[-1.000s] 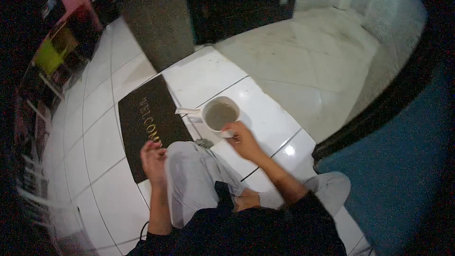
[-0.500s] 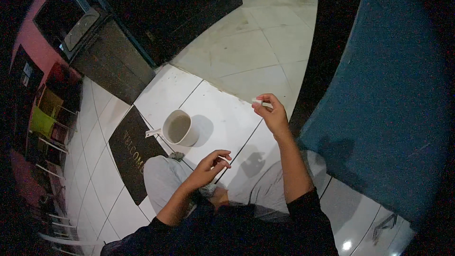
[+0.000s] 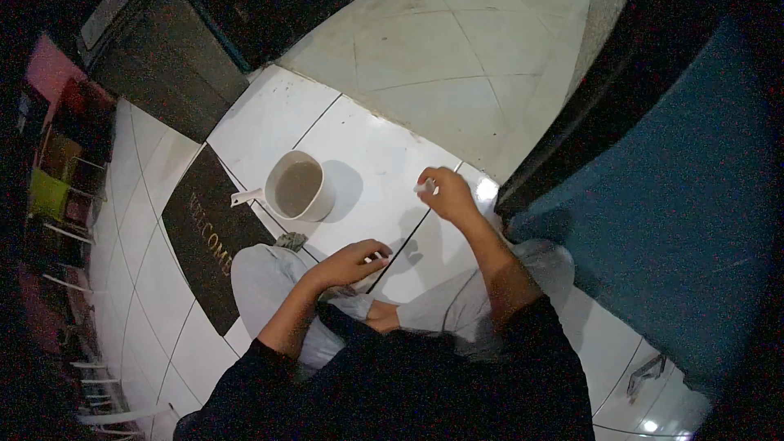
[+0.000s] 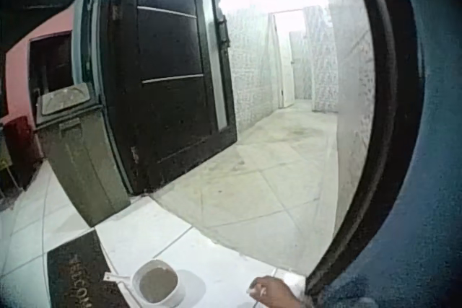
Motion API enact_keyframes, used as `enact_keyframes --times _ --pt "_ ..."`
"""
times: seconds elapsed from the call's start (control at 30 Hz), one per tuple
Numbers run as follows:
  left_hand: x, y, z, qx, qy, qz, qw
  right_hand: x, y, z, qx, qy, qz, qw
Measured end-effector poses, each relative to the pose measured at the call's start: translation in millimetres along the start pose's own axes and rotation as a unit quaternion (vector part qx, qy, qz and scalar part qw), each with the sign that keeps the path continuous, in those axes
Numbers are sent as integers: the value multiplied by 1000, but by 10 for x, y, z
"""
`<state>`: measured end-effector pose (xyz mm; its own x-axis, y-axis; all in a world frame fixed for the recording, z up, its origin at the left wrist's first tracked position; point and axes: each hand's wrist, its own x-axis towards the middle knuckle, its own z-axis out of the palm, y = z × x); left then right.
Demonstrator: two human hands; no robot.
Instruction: The person scrapes material from a joint between floor tiles using a tool, wipes the surface with a cloth, and applies white filler to the joint.
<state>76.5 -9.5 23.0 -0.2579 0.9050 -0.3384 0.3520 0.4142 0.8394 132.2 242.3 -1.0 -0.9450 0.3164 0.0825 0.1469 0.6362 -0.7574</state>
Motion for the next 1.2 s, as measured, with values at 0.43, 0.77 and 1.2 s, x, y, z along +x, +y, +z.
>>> enact_keyframes --times 0.43,0.77,1.2 --pt "319 -563 165 -55 127 1 990 267 223 892 -128 18 -80 988" --pt "344 -693 262 -42 132 8 990 350 355 983 -197 90 -34 976" --pt "315 -726 304 -25 161 13 986 534 299 895 -108 -2 -4 994"
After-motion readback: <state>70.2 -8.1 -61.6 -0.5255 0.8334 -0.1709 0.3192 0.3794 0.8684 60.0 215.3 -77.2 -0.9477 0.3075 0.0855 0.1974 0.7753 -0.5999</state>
